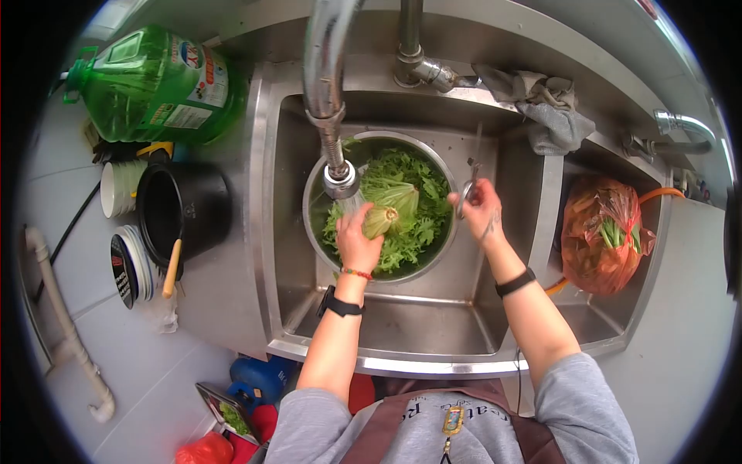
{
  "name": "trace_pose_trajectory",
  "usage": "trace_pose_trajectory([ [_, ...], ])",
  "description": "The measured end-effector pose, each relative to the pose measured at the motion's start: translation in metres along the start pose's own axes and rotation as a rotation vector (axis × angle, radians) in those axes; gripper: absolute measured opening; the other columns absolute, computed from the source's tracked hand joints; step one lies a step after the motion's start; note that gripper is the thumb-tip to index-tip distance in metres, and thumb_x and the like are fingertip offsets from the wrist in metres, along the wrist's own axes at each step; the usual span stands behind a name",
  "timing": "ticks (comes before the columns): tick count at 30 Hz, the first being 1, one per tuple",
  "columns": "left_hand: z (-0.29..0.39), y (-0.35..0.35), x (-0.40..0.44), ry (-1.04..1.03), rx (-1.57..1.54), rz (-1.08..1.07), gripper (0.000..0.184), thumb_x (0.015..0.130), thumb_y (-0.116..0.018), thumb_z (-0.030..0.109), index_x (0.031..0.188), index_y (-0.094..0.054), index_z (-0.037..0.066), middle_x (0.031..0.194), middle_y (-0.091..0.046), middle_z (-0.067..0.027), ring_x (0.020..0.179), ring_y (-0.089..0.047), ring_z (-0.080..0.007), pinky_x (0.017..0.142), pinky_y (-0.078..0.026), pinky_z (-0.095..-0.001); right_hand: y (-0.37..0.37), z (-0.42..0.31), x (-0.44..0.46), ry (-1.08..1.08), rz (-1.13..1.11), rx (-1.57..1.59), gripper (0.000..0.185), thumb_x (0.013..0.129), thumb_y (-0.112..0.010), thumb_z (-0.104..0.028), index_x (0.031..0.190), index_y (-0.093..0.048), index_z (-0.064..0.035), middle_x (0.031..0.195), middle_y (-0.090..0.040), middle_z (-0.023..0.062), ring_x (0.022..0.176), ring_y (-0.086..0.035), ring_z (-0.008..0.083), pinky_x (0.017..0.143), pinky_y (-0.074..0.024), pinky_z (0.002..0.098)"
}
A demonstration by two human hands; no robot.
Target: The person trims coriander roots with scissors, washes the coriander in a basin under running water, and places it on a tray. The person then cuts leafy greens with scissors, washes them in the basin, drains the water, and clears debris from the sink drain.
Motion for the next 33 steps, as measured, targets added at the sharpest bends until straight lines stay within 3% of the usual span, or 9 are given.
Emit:
trace_pose_trajectory([
  [3,0.026,0.021,-0.022,-0.058,-0.019,0.041,0.061,0.061,-0.071,0.001,0.120,-0.055,0.008,0.090,-0.055,-0.0102,0.087,-0.052,-0.0303,0.080,-0.044,-0.0404,-0.053,-0.072,-0.054,0.368,-0.257,0.011,0.054,0.067,-0.085,-0.025,0.105,-0.051,-0.0052,0.097,-0.061,0.0059,0.089,-0.058,0.0167,0.079,-0.0480,0.0307],
  [6,0.053,0.021,-0.042,-0.121,-0.145,0.048,0.070,0.064,-0.070,0.004,0.130,-0.045,0.005,0.099,-0.053,-0.0141,0.092,-0.051,-0.0324,0.083,-0.042,-0.0428,-0.093,-0.054,-0.081,0.146,-0.352,0.071,0.052,0.068,-0.082,-0.015,0.108,-0.050,-0.0054,0.103,-0.060,0.0060,0.096,-0.058,0.0160,0.085,-0.0475,0.0308],
  [9,0.060,0.031,-0.063,-0.114,-0.234,-0.083,0.089,0.061,-0.080,0.014,0.140,-0.038,0.012,0.136,-0.035,-0.0175,0.123,-0.037,-0.0386,0.103,-0.031,-0.0521,-0.092,-0.028,-0.083,-0.141,-0.263,0.458,0.048,0.070,-0.080,-0.008,0.108,-0.050,-0.0054,0.103,-0.059,0.0046,0.095,-0.057,0.0134,0.083,-0.0481,0.0291],
  [15,0.057,0.029,-0.056,-0.199,0.039,-0.219,0.109,0.052,-0.087,0.033,0.144,-0.032,0.018,0.153,-0.012,-0.0164,0.140,-0.012,-0.0420,0.105,-0.008,-0.0693,-0.103,-0.039,-0.099,-0.216,-0.365,0.669,0.047,0.071,-0.078,-0.004,0.108,-0.049,-0.0058,0.107,-0.057,0.0024,0.100,-0.055,0.0137,0.088,-0.0458,0.0298],
  [19,0.037,0.033,-0.035,-0.215,-0.161,0.043,0.095,0.056,-0.085,0.029,0.138,-0.040,0.017,0.131,-0.052,-0.0106,0.125,-0.047,-0.0276,0.106,-0.014,-0.0637,-0.122,-0.074,-0.106,-0.236,-0.458,0.720,0.048,0.073,-0.080,-0.014,0.111,-0.051,-0.0052,0.109,-0.057,0.0037,0.103,-0.055,0.0157,0.094,-0.0425,0.0314],
  [20,0.027,0.036,-0.029,-0.126,-0.273,0.069,0.084,0.057,-0.083,0.017,0.132,-0.046,0.014,0.113,-0.063,-0.0073,0.107,-0.060,-0.0239,0.104,-0.030,-0.0533,-0.118,-0.086,-0.099,-0.117,-0.482,0.638,0.048,0.073,-0.080,-0.016,0.111,-0.051,-0.0050,0.109,-0.058,0.0043,0.103,-0.055,0.0162,0.094,-0.0428,0.0320],
  [24,0.020,0.023,-0.011,-0.042,-0.597,-0.224,0.072,0.063,-0.074,-0.003,0.129,-0.046,0.002,0.112,-0.063,-0.0068,0.109,-0.057,-0.0157,0.090,-0.047,-0.0300,-0.080,-0.098,-0.073,0.278,-0.349,0.313,0.053,0.073,-0.080,-0.027,0.110,-0.051,-0.0030,0.107,-0.059,0.0071,0.103,-0.056,0.0181,0.093,-0.0437,0.0351],
  [28,-0.027,0.013,-0.008,0.130,-0.608,-0.334,0.079,0.065,-0.076,-0.001,0.134,-0.038,-0.002,0.118,-0.059,-0.0086,0.110,-0.056,-0.0152,0.093,-0.046,-0.0290,-0.061,-0.083,-0.072,0.110,-0.467,-0.274,0.069,0.070,-0.079,-0.045,0.111,-0.050,0.0016,0.101,-0.059,0.0155,0.102,-0.056,0.0277,0.094,-0.0425,0.0407],
  [33,-0.004,0.013,0.000,0.080,-0.427,-0.364,0.072,0.062,-0.072,0.011,0.130,-0.047,0.012,0.107,-0.065,-0.0137,0.099,-0.063,-0.0294,0.085,-0.049,-0.0358,-0.095,-0.049,-0.098,0.037,-0.740,-0.757,0.087,0.074,-0.061,-0.068,0.118,-0.048,0.0059,0.114,-0.052,0.0261,0.112,-0.051,0.0400,0.096,-0.0400,0.0474],
])
Point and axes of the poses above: each hand's wrist, its own x-axis towards the middle knuckle, its own y-axis out of the back of the hand, z = x × y, the point moved 10 cm from there along x, towards the middle knuckle
